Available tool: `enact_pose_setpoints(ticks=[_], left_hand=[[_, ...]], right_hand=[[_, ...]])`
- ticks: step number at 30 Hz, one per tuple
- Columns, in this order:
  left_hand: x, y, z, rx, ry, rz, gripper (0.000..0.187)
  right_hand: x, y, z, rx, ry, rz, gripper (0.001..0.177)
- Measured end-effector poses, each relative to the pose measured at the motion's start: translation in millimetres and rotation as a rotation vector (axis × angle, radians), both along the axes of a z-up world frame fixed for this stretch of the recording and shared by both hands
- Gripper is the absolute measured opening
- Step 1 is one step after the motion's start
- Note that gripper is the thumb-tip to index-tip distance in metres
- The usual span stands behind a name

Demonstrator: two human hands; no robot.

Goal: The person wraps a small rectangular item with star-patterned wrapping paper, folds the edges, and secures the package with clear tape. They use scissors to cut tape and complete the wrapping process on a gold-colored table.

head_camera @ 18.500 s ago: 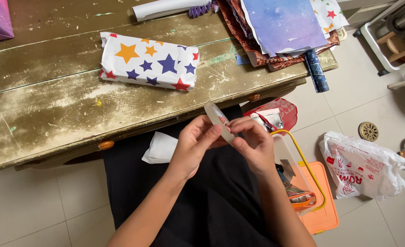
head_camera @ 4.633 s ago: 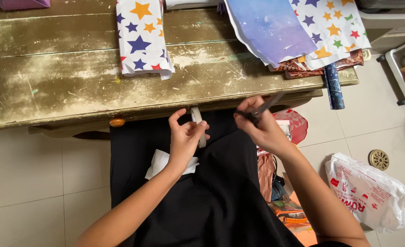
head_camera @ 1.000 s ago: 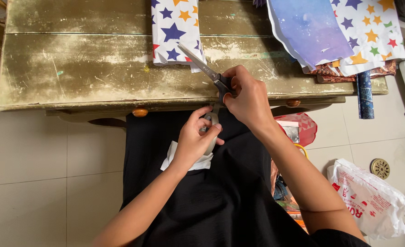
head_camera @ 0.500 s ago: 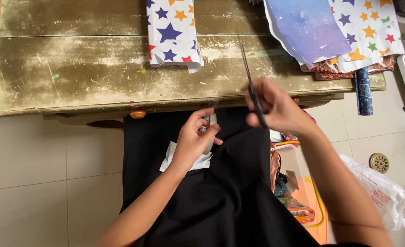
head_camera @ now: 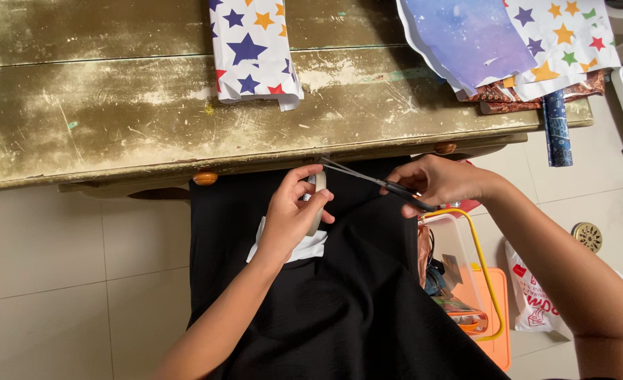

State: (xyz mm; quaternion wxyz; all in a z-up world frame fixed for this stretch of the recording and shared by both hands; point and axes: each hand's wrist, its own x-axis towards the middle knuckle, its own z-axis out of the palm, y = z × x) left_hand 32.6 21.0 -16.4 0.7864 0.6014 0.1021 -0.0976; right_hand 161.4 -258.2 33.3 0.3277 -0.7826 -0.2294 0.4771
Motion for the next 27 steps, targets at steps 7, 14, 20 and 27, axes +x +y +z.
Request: enact_pose_setpoints(ticks=[7,14,20,27], left_hand=[[0.0,-0.1,-0.9,-0.046,-0.018,0.003,0.048],[0.1,0.0,1.6,-0.008,-0.007,-0.011,0.048],[0.0,-0.1,-1.5,0.002,0.03,-0.01,0.047],[-12.2,-0.9,-3.6,-0.006,0.114,-0.079,0.04]], right_hand=[[8.7,16.7,1.9,0.042,0.052,0.011,0.061],[12.9,16.5,-6.2,0.0,0.025,0.025,0.058],[13.6,15.4,-13.9,-0.033,0.015,0.013,0.056],[0.8,13.1,-14.2,0.077,0.033,0.213,0.065]])
